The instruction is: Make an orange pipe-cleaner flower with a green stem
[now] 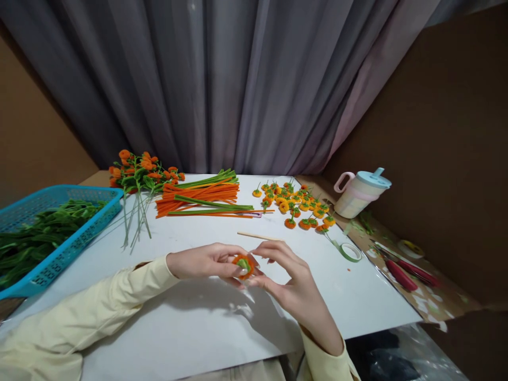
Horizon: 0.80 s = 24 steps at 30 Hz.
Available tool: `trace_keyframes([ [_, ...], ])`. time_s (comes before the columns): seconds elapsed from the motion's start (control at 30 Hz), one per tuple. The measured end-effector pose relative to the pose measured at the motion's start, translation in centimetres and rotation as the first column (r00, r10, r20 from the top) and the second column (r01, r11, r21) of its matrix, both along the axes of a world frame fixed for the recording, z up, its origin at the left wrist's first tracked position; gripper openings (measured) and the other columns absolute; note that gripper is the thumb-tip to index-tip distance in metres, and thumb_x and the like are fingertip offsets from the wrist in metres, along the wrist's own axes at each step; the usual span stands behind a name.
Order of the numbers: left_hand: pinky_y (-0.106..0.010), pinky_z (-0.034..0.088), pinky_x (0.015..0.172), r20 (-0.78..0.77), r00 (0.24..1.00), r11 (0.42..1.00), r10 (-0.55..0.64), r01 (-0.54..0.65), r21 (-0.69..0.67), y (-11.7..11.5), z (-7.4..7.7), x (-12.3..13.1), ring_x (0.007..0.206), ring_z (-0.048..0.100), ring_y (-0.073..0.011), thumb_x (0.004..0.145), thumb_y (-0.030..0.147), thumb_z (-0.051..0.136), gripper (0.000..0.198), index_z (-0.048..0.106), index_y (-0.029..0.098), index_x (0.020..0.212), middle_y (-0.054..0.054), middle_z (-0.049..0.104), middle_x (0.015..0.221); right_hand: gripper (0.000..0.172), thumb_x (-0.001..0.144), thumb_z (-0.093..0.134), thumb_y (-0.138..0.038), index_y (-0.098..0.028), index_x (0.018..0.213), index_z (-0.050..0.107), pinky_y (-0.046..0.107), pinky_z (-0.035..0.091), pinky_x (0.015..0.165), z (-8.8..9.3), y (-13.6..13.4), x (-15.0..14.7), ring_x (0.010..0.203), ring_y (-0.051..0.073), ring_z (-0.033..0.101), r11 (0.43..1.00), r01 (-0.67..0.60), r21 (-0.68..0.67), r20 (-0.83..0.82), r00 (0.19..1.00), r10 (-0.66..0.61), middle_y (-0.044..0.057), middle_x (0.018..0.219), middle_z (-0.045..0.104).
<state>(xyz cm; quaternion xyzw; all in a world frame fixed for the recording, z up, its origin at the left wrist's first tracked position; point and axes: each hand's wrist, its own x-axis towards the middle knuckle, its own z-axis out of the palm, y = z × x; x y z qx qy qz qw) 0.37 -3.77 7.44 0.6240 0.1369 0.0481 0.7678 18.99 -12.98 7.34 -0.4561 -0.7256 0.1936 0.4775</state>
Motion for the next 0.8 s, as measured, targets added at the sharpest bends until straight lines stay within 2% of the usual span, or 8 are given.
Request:
trace_keyframes([
  [0.07,-0.03,0.048,0.085,0.0,1.0,1.0,-0.007,0.007,-0.008,0.0,-0.3,0.0,0.096,0.061,-0.0161,0.08,0.041,0.06,0.038,0.058,0.019,0.112,-0.008,0.062,0.109,0.027,0.075,0.07,-0.026,-0.023,0.1,0.065,0.033,0.047,0.079,-0.2,0.2,0.1,0.092,0.021,0.056,1.0,-0.014,-0.018,0.018,1.0,0.014,0.007,0.095,0.06],
  [0.23,-0.03,0.052,0.077,-0.039,0.999,1.0,0.004,-0.004,0.008,0.1,-0.4,0.0,0.083,0.065,-0.0165,0.076,0.041,0.064,0.037,0.063,0.016,0.104,-0.007,0.068,0.093,0.027,0.075,0.07,-0.022,-0.023,0.101,0.066,0.029,0.047,0.078,-0.5,0.3,-0.3,0.088,0.017,0.057,0.99,-0.077,-0.122,-0.012,0.997,0.076,0.005,0.094,0.059],
  [0.43,-0.026,0.053,0.069,-0.08,0.988,0.982,0.135,-0.122,0.147,-0.2,0.2,0.2,0.077,0.067,-0.018,0.077,0.039,0.063,0.031,0.066,0.012,0.092,-0.008,0.071,0.083,0.016,0.08,0.064,-0.025,-0.02,0.095,0.069,0.026,0.049,0.068,-0.2,0.3,0.0,0.075,0.015,0.059,0.976,-0.108,-0.188,-0.135,0.987,0.084,0.006,0.088,0.064],
  [0.57,-0.024,0.052,0.066,-0.032,0.973,0.92,0.227,-0.203,0.334,-0.8,0.6,0.2,0.071,0.067,-0.0159,0.081,0.037,0.057,0.027,0.065,0.012,0.089,-0.007,0.071,0.076,0.016,0.081,0.064,-0.03,-0.021,0.092,0.071,0.027,0.05,0.066,-0.3,0.4,0.1,0.078,0.017,0.061,0.969,-0.101,-0.225,-0.215,0.975,0.051,0.006,0.087,0.065],
  [0.7,-0.021,0.051,0.066,0.017,0.96,0.806,0.281,-0.246,0.538,-1.5,0.9,0.2,0.067,0.067,-0.0142,0.086,0.033,0.05,0.026,0.065,0.012,0.086,-0.006,0.071,0.071,0.013,0.081,0.064,-0.025,-0.023,0.09,0.072,0.028,0.05,0.07,-0.5,0.3,-0.4,0.08,0.017,0.062,0.977,-0.076,-0.199,-0.263,0.964,0.021,0.005,0.087,0.065],
  [0.77,-0.021,0.05,0.067,0.032,0.953,0.771,0.302,-0.264,0.579,-1.7,0.9,0.3,0.067,0.067,-0.014,0.087,0.033,0.049,0.026,0.065,0.012,0.083,-0.006,0.071,0.07,0.012,0.08,0.064,-0.022,-0.023,0.089,0.073,0.027,0.049,0.071,-0.6,0.3,-0.5,0.078,0.016,0.061,0.982,-0.063,-0.179,-0.271,0.962,0.012,0.005,0.086,0.065],
  [0.8,-0.021,0.05,0.067,0.032,0.95,0.778,0.311,-0.274,0.565,-1.8,0.9,0.3,0.067,0.067,-0.0143,0.087,0.033,0.049,0.027,0.065,0.012,0.083,-0.006,0.071,0.071,0.012,0.08,0.064,-0.021,-0.023,0.088,0.073,0.027,0.049,0.072,-0.6,0.4,-0.5,0.079,0.016,0.061,0.983,-0.061,-0.175,-0.278,0.961,0.01,0.004,0.086,0.065],
])
